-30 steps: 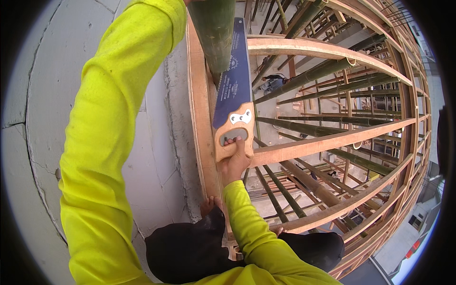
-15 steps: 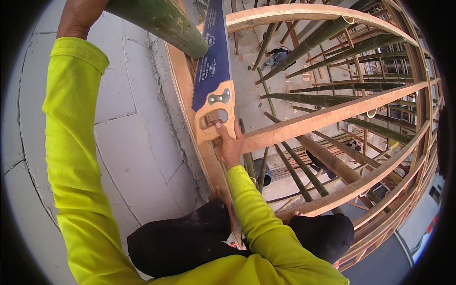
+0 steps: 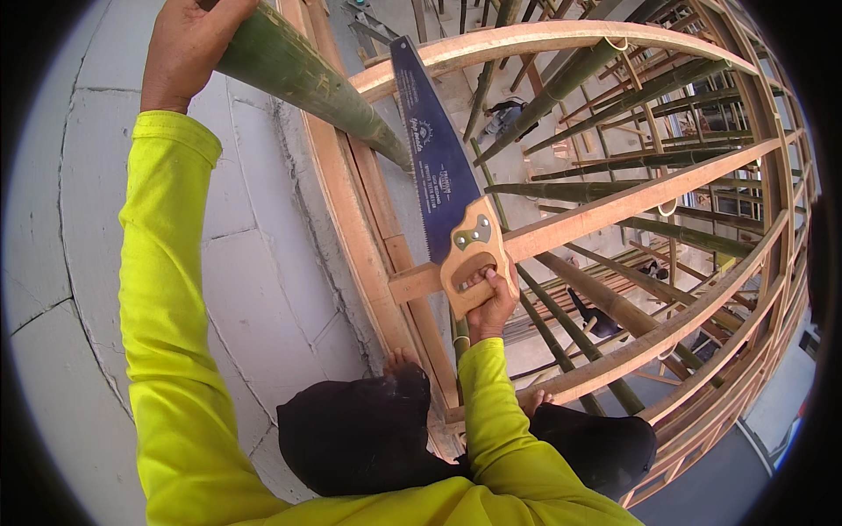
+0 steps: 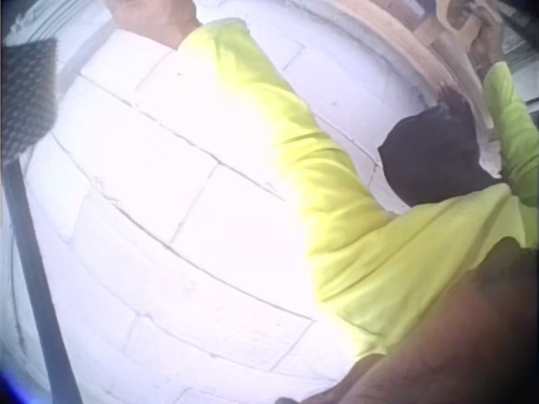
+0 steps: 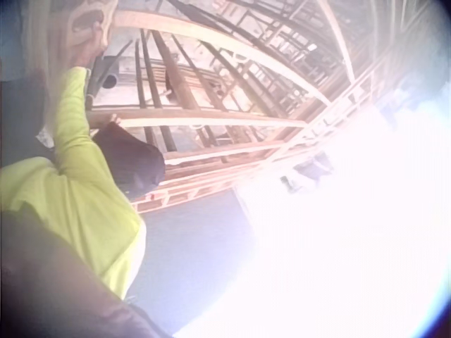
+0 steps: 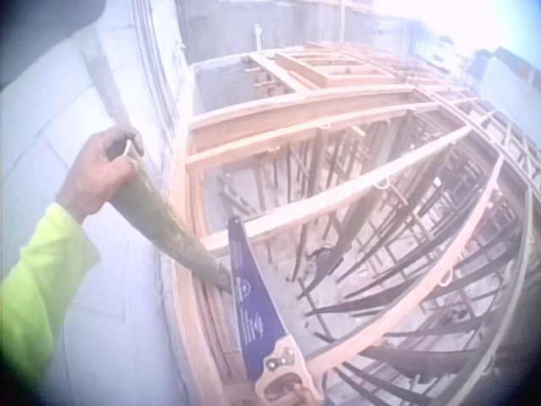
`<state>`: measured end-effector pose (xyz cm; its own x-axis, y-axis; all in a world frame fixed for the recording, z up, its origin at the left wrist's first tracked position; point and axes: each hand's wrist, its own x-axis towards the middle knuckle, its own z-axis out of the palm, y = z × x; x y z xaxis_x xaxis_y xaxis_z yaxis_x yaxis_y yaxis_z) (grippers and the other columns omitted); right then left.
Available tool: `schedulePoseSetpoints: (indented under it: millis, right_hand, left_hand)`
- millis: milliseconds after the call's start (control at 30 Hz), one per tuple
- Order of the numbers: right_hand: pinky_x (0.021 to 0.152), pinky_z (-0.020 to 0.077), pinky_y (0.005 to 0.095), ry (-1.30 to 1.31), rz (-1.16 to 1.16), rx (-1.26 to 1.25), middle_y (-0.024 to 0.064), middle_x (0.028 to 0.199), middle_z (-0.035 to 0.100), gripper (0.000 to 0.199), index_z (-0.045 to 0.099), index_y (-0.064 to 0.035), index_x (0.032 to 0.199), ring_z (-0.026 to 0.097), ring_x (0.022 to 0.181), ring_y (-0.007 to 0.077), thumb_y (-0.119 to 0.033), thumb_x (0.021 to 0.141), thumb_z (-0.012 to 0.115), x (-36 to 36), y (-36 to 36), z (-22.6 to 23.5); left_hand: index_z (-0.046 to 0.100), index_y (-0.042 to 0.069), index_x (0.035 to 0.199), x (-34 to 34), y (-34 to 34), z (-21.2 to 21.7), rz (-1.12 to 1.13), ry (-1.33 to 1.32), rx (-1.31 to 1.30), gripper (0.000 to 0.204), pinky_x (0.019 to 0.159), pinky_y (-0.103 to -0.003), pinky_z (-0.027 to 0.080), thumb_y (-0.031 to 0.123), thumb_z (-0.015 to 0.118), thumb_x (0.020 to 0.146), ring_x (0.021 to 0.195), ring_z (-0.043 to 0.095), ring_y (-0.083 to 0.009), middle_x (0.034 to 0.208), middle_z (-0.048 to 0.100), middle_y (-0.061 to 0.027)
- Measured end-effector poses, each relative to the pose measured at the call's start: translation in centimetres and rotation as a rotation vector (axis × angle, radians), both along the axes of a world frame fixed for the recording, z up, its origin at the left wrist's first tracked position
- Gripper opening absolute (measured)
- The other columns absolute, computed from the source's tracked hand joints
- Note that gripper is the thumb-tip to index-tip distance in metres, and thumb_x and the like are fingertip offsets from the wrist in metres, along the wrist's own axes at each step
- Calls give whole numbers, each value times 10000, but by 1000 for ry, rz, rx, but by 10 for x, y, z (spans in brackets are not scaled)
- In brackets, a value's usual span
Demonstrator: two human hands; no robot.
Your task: The person assembles a dome-like bamboo structure by hammering nails into wooden beams and cutting bamboo poles to fit. They use a hammer and hand saw to secure and trim the materials while working on the framework.
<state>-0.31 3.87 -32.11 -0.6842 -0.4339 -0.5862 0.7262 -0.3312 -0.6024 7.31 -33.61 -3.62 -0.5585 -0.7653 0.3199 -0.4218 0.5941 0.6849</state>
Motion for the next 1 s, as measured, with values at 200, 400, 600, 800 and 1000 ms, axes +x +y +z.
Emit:
schedulePoseSetpoints:
  millis: [200, 400, 600, 800, 1000]
  right_hand:
    - [627, 511, 299, 485, 84, 122, 116, 855, 622, 497, 557, 106, 1259, 592, 660, 183, 25, 769, 592, -145, -30, 137]
    - [645, 504, 254, 843, 287, 573, 88, 935, 669, 410, 632, 60, 1202, 619, 707, 133, 25, 794, 654, -190, -40, 333]
    - [648, 524, 217, 932, 421, 904, 81, 1012, 668, 398, 613, 87, 1186, 614, 679, 76, 47, 790, 631, -154, 36, 464]
    - [674, 503, 220, 802, 376, 1053, 38, 876, 630, 409, 609, 79, 1186, 587, 696, 79, 37, 779, 614, -137, 55, 512]
    - [697, 495, 211, 936, 460, 1128, 31, 841, 639, 414, 632, 55, 1157, 587, 732, 69, 22, 747, 683, -173, 35, 494]
  left_hand:
    - [657, 81, 971, -4, -10, 5, 110, -166, -128, 257, 810, -333, 487, 219, 617, 757, 892, 600, -181, 908, 632, -31]
    - [669, 160, 888, -15, -7, 5, 275, -295, -101, 238, 850, -454, 490, 329, 669, 721, 1012, 590, -269, 976, 638, -29]
    - [669, 159, 946, -35, 2, 30, 408, -400, 88, 286, 855, -444, 494, 362, 657, 745, 1039, 591, -257, 1024, 622, -29]
    - [668, 121, 983, -34, -6, 26, 518, -343, 112, 287, 927, -430, 457, 291, 698, 754, 1099, 566, -250, 1104, 625, -40]
    - [676, 112, 993, -51, -8, 38, 715, -347, 230, 285, 887, -434, 486, 283, 686, 765, 1082, 587, -252, 1095, 649, -35]
